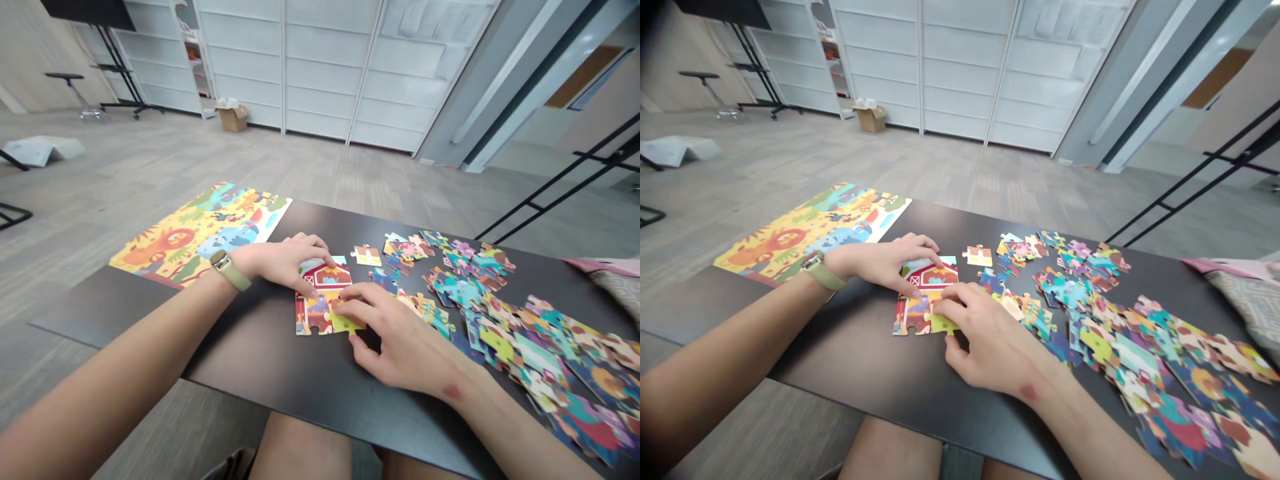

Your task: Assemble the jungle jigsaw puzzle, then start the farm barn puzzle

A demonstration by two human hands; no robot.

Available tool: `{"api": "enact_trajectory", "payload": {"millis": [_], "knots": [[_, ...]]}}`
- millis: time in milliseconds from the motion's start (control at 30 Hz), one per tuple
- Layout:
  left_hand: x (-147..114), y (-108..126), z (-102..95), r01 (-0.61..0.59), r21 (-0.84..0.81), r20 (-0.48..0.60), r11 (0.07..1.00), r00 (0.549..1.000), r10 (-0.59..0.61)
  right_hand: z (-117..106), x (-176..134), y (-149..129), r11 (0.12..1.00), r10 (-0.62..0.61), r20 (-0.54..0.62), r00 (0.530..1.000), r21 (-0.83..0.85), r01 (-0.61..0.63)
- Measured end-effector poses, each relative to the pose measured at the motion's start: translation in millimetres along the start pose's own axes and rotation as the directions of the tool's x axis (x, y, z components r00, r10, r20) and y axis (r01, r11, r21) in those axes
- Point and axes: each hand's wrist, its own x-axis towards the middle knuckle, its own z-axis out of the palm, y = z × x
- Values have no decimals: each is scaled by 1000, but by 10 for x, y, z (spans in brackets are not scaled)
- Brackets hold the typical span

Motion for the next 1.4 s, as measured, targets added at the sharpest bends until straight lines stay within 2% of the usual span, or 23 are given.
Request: {"api": "enact_trajectory", "payload": {"millis": [333,500,633,767,933,1000,1033,1067,1100,1167,1200,1233,1267,1333,1400], "knots": [[1,86,-8,34,38,-10,999,999,-34,12,-26,-33,999,32,2,999,25,-32],[0,140,15,55,64,9,996,998,-56,-8,-32,-76,994,-83,-34,996,-75,80],[22,44,161,76,94,-25,993,997,-74,-43,-50,-52,971,-136,-7,991,-200,132],[24,-73,298,97,110,-152,989,985,-79,-67,-129,-26,979,-111,-17,994,-175,107],[-33,-286,282,116,62,-237,991,967,-99,-50,-186,52,988,-53,15,998,-148,55],[-51,-348,254,142,46,-255,989,959,-126,-88,-174,140,987,0,-30,1000,-161,-5],[-57,-362,243,152,41,-253,988,958,-137,-129,-171,199,982,62,-91,994,-174,-77],[-60,-361,232,161,41,-248,986,958,-146,-185,-175,267,964,157,-161,974,-191,-187],[-63,-347,223,167,47,-243,985,958,-151,-252,-190,341,920,284,-222,933,-209,-330],[-65,-286,205,175,63,-238,983,959,-156,-408,-256,494,758,546,-289,787,-230,-611],[-66,-244,193,181,68,-235,981,959,-161,-487,-306,566,669,645,-287,708,-235,-705],[-68,-200,180,190,68,-232,980,958,-169,-562,-361,631,613,702,-272,659,-239,-753],[-71,-155,166,200,62,-227,978,957,-181,-630,-417,686,586,732,-252,633,-241,-774],[-78,-76,136,213,48,-214,976,957,-198,-748,-514,767,579,744,-240,624,-236,-781],[-86,-17,111,216,41,-210,975,956,-203,-845,-577,817,546,753,-286,592,-229,-806]]}}
